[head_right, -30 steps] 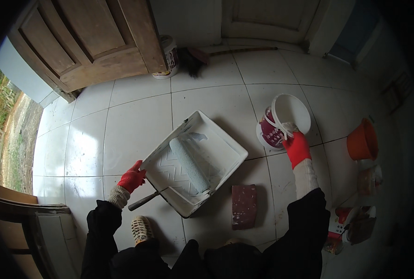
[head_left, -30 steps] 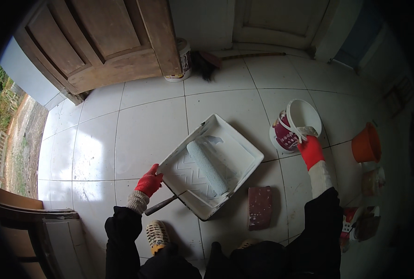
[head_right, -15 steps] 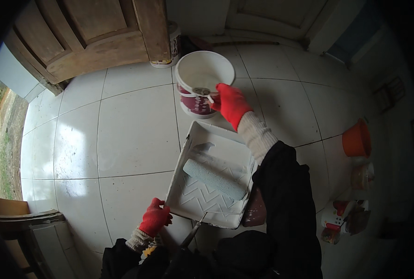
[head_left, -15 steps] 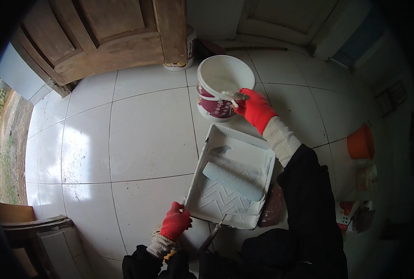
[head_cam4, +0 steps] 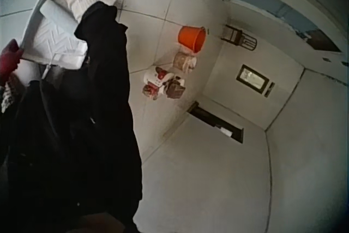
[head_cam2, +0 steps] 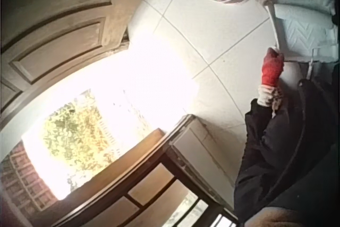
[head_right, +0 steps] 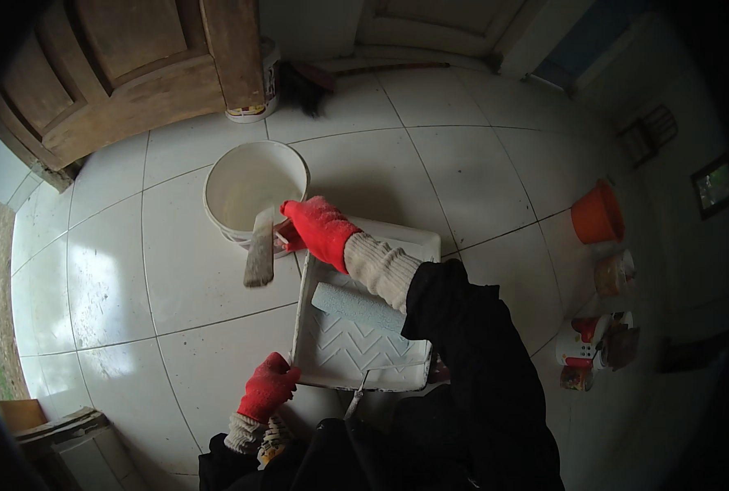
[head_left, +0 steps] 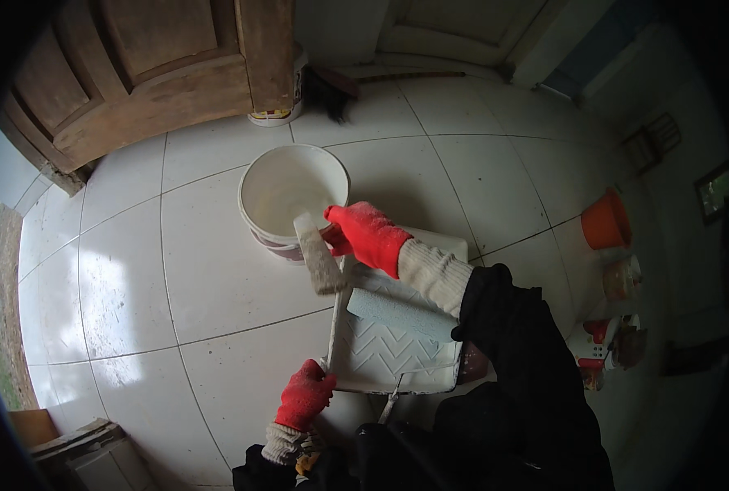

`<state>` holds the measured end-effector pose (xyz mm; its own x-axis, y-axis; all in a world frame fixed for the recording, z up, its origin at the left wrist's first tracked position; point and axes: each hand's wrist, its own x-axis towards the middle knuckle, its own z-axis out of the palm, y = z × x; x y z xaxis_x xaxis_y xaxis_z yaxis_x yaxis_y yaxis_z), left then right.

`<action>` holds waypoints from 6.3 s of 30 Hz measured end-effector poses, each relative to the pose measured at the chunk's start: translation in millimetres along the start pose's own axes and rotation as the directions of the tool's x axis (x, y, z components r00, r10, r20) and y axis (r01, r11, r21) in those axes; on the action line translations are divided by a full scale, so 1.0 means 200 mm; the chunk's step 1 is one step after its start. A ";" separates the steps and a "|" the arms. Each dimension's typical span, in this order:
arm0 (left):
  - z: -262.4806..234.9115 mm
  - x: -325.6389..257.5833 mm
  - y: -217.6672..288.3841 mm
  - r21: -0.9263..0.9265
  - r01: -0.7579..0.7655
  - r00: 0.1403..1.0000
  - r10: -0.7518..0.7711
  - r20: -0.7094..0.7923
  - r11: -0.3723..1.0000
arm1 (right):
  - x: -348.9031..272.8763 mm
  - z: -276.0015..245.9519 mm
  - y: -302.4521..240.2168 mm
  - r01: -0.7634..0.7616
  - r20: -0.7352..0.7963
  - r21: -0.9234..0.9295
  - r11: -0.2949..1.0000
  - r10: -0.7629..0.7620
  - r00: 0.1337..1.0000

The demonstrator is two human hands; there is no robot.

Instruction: The person carries a paint tray and roller into a room and pours paint from one bucket into another. They stir the paint using a wooden stick and then scrape the stick against the edge of the paint tray.

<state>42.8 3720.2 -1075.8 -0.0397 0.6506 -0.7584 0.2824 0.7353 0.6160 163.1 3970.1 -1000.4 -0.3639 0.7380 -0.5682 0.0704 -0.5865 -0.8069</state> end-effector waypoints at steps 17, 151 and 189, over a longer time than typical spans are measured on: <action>0.00 0.13 0.08 0.501 -0.170 0.984 0.176 0.037 0.849 | -1.25 -0.34 1.07 -0.398 0.022 -0.623 0.673 0.524 0.851; 0.15 -0.31 0.40 0.427 -0.070 0.976 0.149 -0.156 0.901 | -1.11 -3.92 0.46 0.889 -0.978 0.203 0.412 0.035 0.207; 0.32 -0.39 0.88 0.024 -0.075 0.978 0.069 0.195 0.997 | -1.23 -2.64 0.78 0.088 -0.795 -0.587 0.805 -0.594 0.126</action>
<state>157.6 3786.1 -922.8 0.1673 0.6505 -0.7408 0.3071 0.6797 0.6661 754.4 3873.1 -1072.1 0.6505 0.7065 0.2787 0.5700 -0.2116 -0.7939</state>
